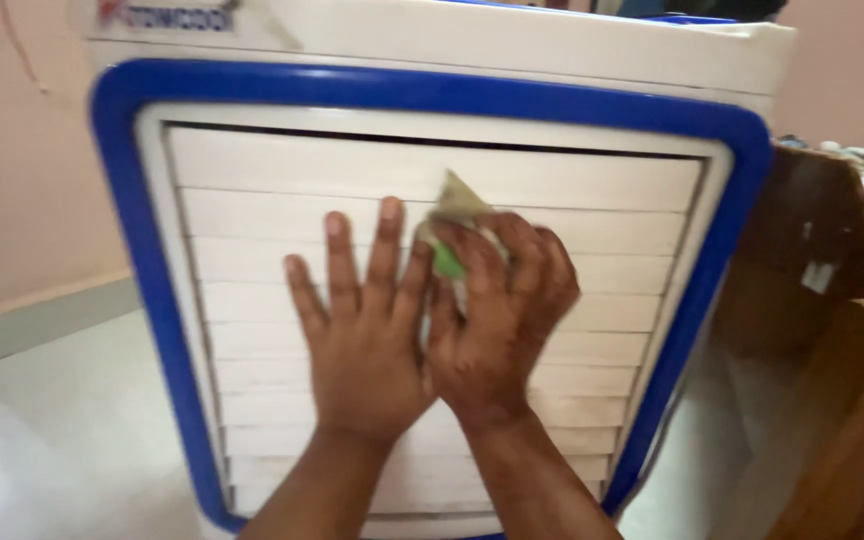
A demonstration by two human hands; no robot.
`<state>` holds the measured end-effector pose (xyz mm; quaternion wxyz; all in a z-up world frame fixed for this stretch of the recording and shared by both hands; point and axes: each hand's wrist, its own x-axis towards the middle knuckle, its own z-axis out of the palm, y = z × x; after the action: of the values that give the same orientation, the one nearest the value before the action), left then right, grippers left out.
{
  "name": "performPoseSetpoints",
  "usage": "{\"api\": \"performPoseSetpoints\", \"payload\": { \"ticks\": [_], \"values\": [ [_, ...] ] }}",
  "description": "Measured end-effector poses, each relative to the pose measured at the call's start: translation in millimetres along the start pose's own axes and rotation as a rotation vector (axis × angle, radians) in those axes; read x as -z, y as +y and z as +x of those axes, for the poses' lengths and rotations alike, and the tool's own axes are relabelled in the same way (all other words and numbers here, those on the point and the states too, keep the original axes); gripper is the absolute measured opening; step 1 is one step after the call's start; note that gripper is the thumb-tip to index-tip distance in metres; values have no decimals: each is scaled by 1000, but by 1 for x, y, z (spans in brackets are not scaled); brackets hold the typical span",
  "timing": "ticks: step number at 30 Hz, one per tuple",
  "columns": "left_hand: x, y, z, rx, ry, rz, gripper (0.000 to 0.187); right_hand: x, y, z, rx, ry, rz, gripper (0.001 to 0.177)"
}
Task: The person wipes the exterior surfaces of a portable air cooler using a green cloth. They clean the lower front grille, the top control panel, the side vents, and the upper front grille, moving around the unit to reach different areas.
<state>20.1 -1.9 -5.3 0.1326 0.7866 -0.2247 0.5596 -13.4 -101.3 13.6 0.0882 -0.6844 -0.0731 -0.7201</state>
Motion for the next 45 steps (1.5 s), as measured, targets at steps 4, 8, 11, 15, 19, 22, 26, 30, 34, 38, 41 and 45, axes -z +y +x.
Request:
{"api": "performPoseSetpoints", "payload": {
  "ticks": [4,8,11,15,19,22,26,30,34,38,41,45],
  "values": [
    [9,-2,-5,-29,37,-119,67,12,1,-22,-34,-93,5,34],
    [16,-9,-37,-101,-46,-174,76,22,5,-64,-10,-214,-65,40],
    [3,-17,-73,-140,-121,-268,83,22,19,-119,-26,-342,-88,45],
    [-22,-20,-104,-234,-46,-4,74,-11,44,-183,190,-93,-157,34],
    [14,-42,-106,-225,-127,-130,63,15,53,-188,230,-494,-72,31],
    [57,-72,-69,9,-184,-157,59,35,22,-107,409,-431,83,38],
    [71,-105,-23,543,224,-470,75,28,-59,21,371,-270,139,50],
    [69,-119,-10,1064,-118,-809,73,-9,-105,72,278,-185,76,55],
    [66,-127,-15,982,-158,-858,70,-32,-119,18,223,-216,77,44],
    [56,-136,-21,883,-124,-986,71,-32,-115,-69,268,-371,132,38],
    [61,-140,-21,851,-137,-1118,72,-25,-100,-133,327,-487,166,33],
    [66,-146,-18,811,-195,-1148,75,-25,-63,-209,500,-506,169,31]
  ]
}}
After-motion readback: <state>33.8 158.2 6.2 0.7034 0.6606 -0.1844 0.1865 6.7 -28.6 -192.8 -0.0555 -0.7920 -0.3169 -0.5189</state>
